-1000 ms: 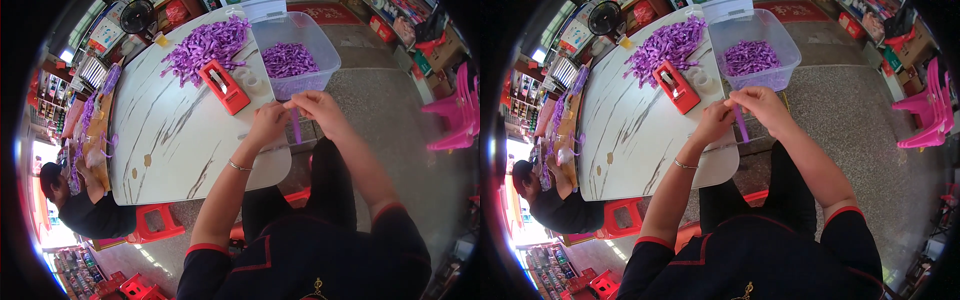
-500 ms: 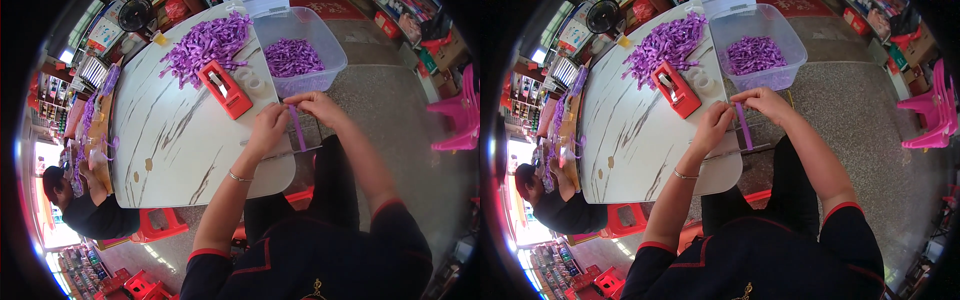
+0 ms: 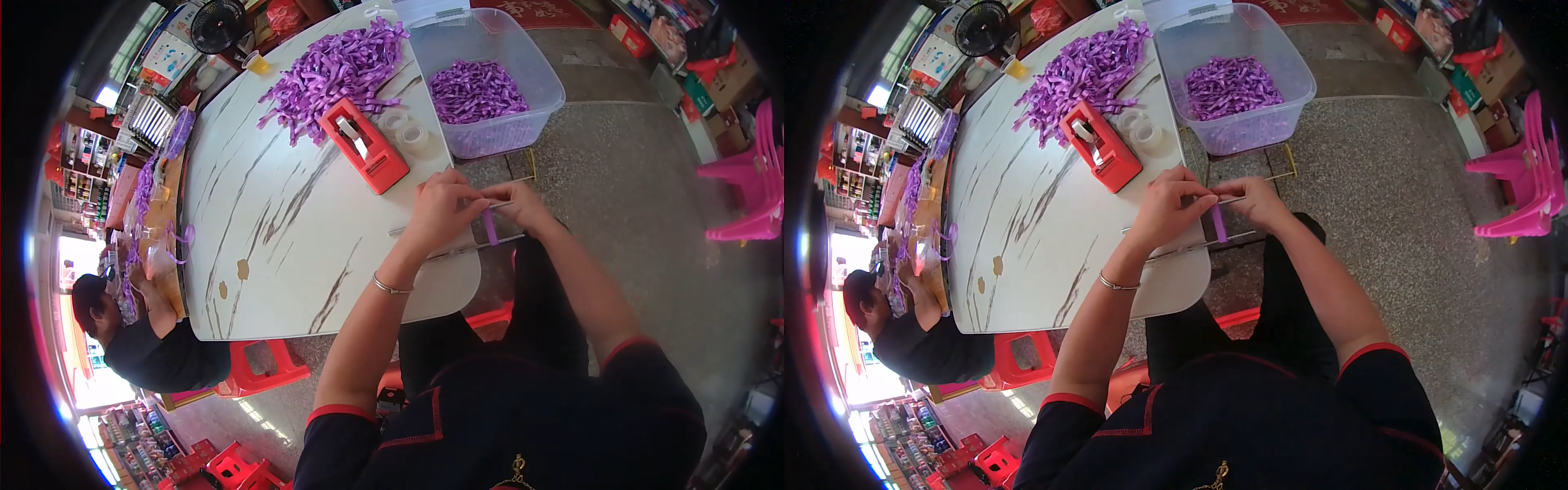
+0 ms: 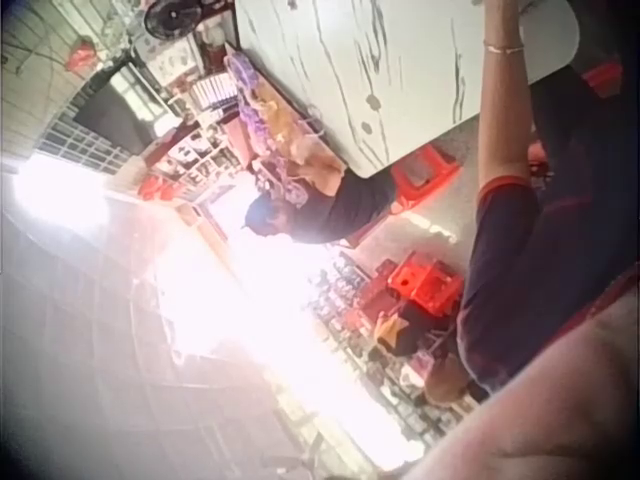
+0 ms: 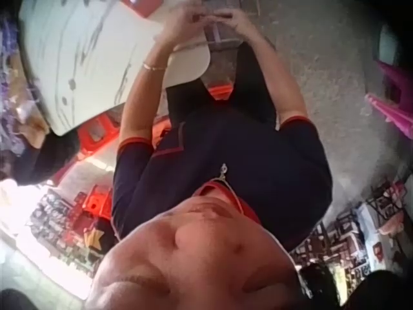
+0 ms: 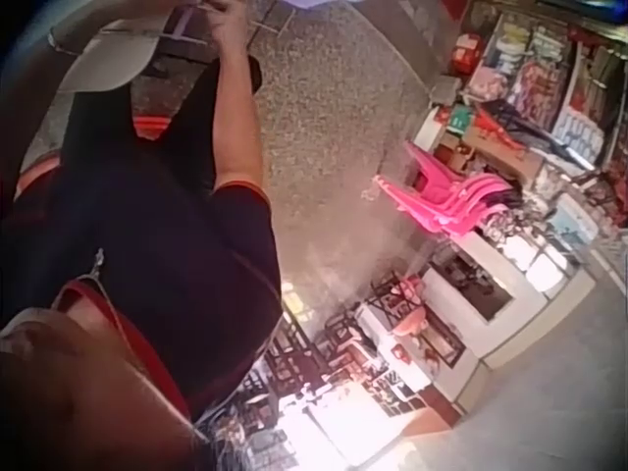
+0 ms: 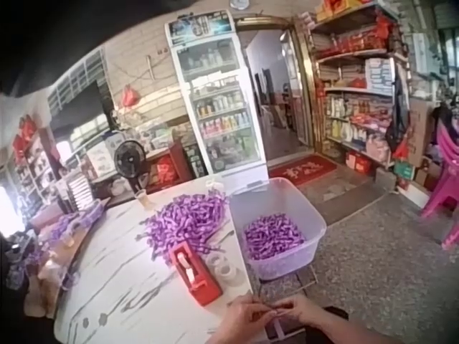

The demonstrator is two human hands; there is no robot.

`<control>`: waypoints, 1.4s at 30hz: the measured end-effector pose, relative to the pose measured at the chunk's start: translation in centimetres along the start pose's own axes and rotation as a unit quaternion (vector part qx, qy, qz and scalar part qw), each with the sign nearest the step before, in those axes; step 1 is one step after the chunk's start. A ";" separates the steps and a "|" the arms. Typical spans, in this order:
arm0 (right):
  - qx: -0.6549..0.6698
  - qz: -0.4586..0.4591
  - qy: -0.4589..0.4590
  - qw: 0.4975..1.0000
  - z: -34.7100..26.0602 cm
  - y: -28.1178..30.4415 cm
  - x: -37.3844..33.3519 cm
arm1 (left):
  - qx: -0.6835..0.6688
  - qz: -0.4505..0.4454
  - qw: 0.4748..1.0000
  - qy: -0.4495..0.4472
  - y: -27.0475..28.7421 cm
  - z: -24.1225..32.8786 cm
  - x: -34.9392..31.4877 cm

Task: Assembling decorative bows from purple paper strips using a tape dispenser.

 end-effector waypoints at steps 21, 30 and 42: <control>0.101 0.145 -0.051 0.983 2.7 -5.2 -8.6 | 0.078 -0.042 0.996 0.032 -0.5 -0.2 0.0; 0.141 0.072 0.130 0.979 0.3 -3.4 -5.0 | 0.095 -0.043 0.995 0.002 -0.5 -0.1 -0.1; 0.276 0.053 -0.026 0.959 1.3 -6.7 -8.1 | 0.094 -0.055 0.994 0.013 -0.6 0.0 0.1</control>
Point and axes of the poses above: each hand's wrist, its own x-axis towards the middle knuckle, its own y-axis out of the back of the hand, z = x × y, the point moved 4 cm from there along x, towards the middle knuckle, and after that the axes turned 15 degrees about -x, right-handed, at the moved point
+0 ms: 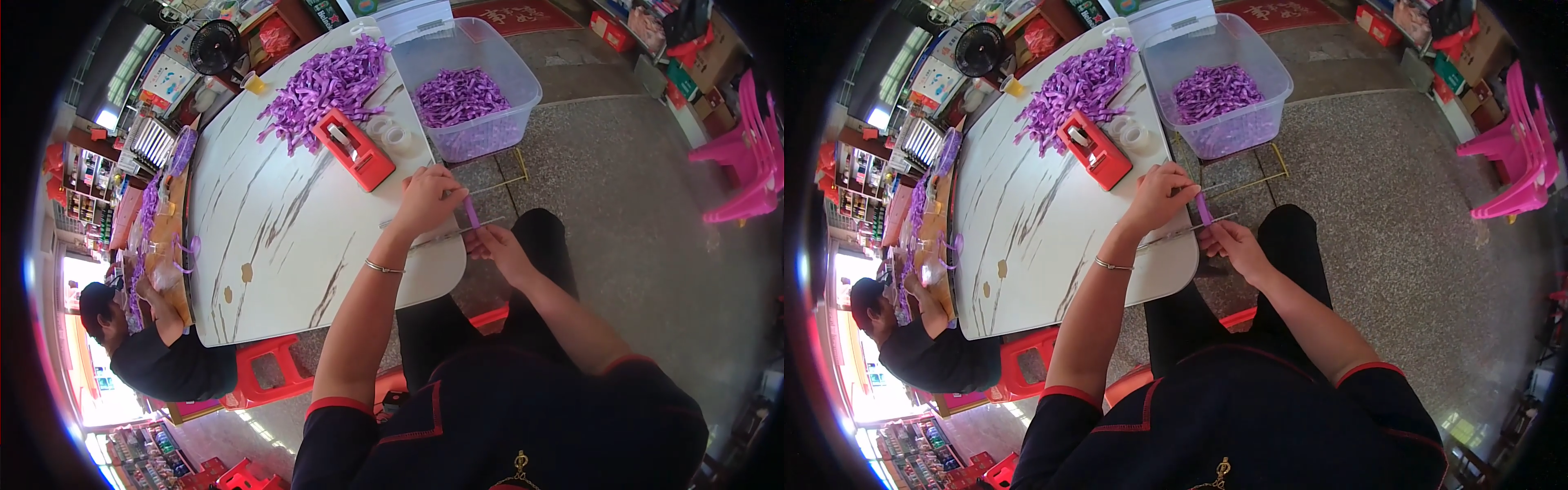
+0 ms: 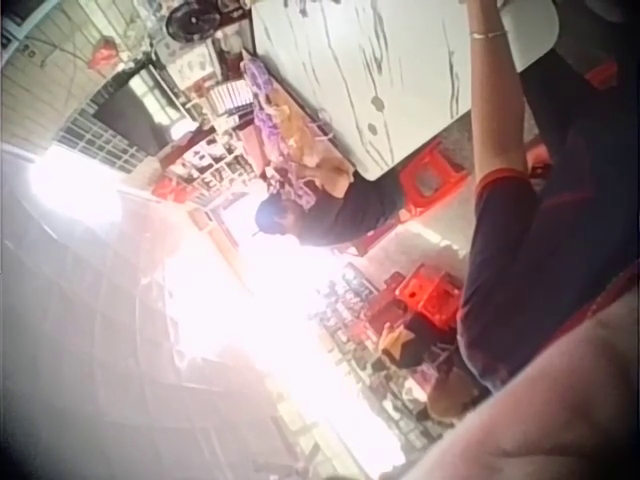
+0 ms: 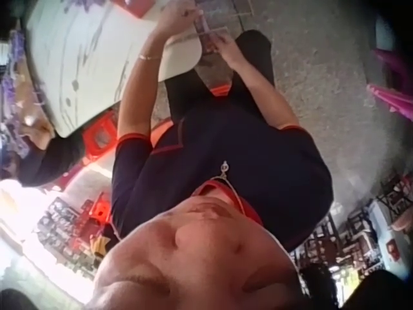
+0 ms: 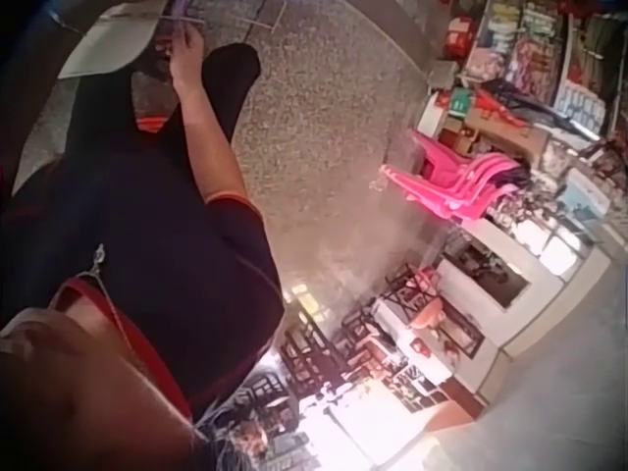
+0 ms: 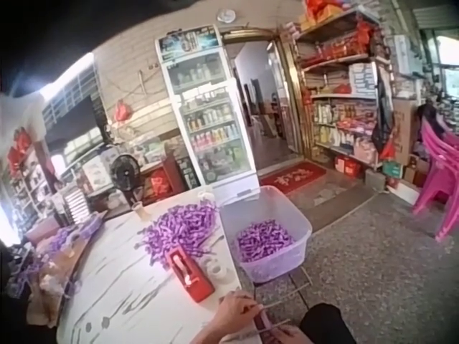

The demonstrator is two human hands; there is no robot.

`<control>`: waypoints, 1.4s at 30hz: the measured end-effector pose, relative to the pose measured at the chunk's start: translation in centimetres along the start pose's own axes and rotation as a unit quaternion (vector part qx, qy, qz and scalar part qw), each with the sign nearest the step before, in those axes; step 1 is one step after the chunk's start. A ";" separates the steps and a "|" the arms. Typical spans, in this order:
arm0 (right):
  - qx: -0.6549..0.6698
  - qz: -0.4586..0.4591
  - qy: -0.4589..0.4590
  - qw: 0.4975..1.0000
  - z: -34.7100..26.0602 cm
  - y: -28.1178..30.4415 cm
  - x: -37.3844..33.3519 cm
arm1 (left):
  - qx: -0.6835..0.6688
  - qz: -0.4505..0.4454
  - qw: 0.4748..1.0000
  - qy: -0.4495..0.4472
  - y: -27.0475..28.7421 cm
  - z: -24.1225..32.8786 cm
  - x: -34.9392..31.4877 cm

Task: Assembling decorative bows from purple paper strips using a tape dispenser.

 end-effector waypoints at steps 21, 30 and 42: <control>-0.025 0.020 0.015 0.999 -2.8 -0.6 -1.7 | -0.621 0.021 0.714 0.321 -3.2 5.3 -10.8; 0.019 0.002 -0.010 1.000 -3.5 -1.3 -1.8 | -0.789 0.040 0.507 0.344 -6.0 6.7 -10.0; 0.002 0.010 0.026 1.000 -4.3 -0.8 -2.1 | -0.878 0.023 0.396 0.267 -6.2 6.1 -9.2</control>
Point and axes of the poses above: each hand's wrist, its own x-axis towards the middle knuckle, its own y-axis out of the back of the hand, z = x × y, the point moved 4 cm from there along x, towards the middle knuckle, and after that the axes turned 15 degrees about -x, right-handed, at the moved point
